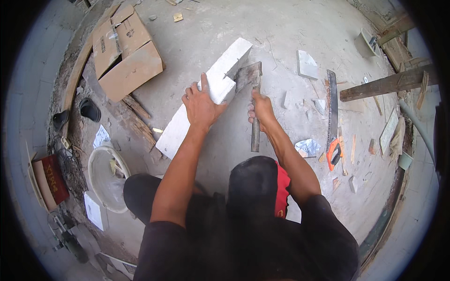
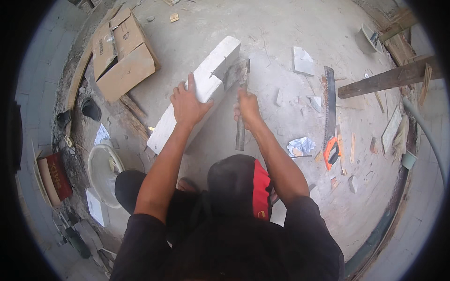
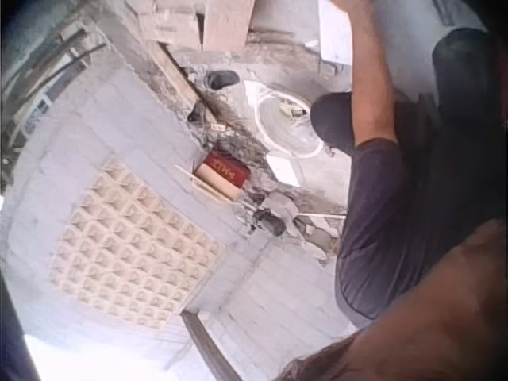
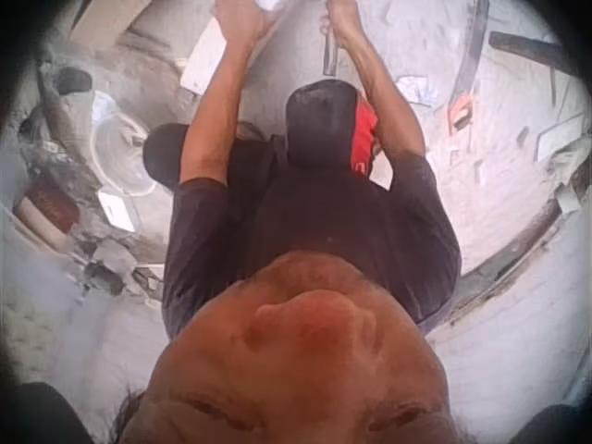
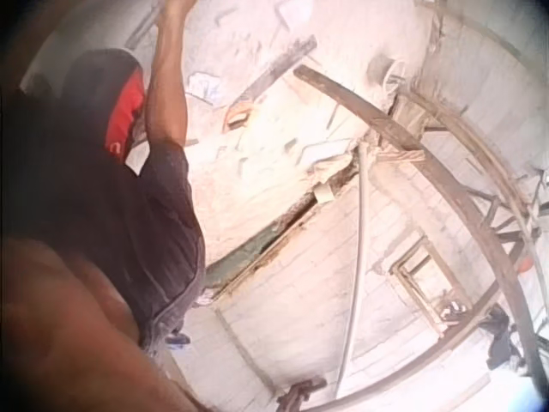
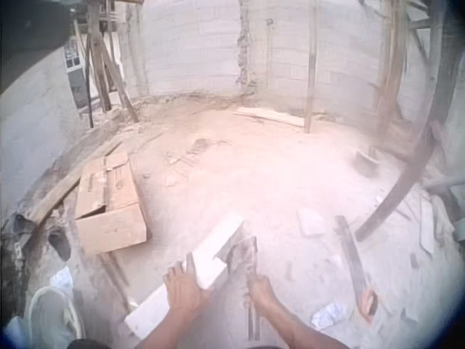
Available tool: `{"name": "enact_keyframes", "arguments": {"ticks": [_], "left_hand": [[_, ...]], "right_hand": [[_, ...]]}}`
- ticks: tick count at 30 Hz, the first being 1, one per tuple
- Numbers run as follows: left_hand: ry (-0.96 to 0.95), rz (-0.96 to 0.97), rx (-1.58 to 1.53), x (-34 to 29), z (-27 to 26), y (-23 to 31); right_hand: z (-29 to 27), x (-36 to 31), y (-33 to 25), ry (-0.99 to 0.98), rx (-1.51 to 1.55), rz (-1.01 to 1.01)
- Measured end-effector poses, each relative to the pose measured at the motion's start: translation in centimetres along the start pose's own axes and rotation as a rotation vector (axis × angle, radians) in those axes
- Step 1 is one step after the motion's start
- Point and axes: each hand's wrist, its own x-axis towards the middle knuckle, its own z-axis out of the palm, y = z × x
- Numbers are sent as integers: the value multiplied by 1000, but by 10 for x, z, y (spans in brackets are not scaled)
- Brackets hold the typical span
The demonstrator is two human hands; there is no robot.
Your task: The person uses a metal scraper to shave and chop pieces from a white concrete block on the floor and then carries the block towards an unfinished wall.
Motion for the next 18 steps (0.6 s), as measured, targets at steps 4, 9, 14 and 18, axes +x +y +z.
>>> {"name": "enact_keyframes", "arguments": {"ticks": [4,9,14,18], "left_hand": [[-24,-37,41,-1,-3,-2],[-10,17,69,1,2,3],[29,2,95,-2,1,-1],[16,25,112,0,8,2]], "right_hand": [[-18,-13,-8,-60,-56,-35],[-31,7,24,-108,-101,-161],[-34,-23,42,-117,-219,-242],[-34,-9,80,25,-392,-588]]}}
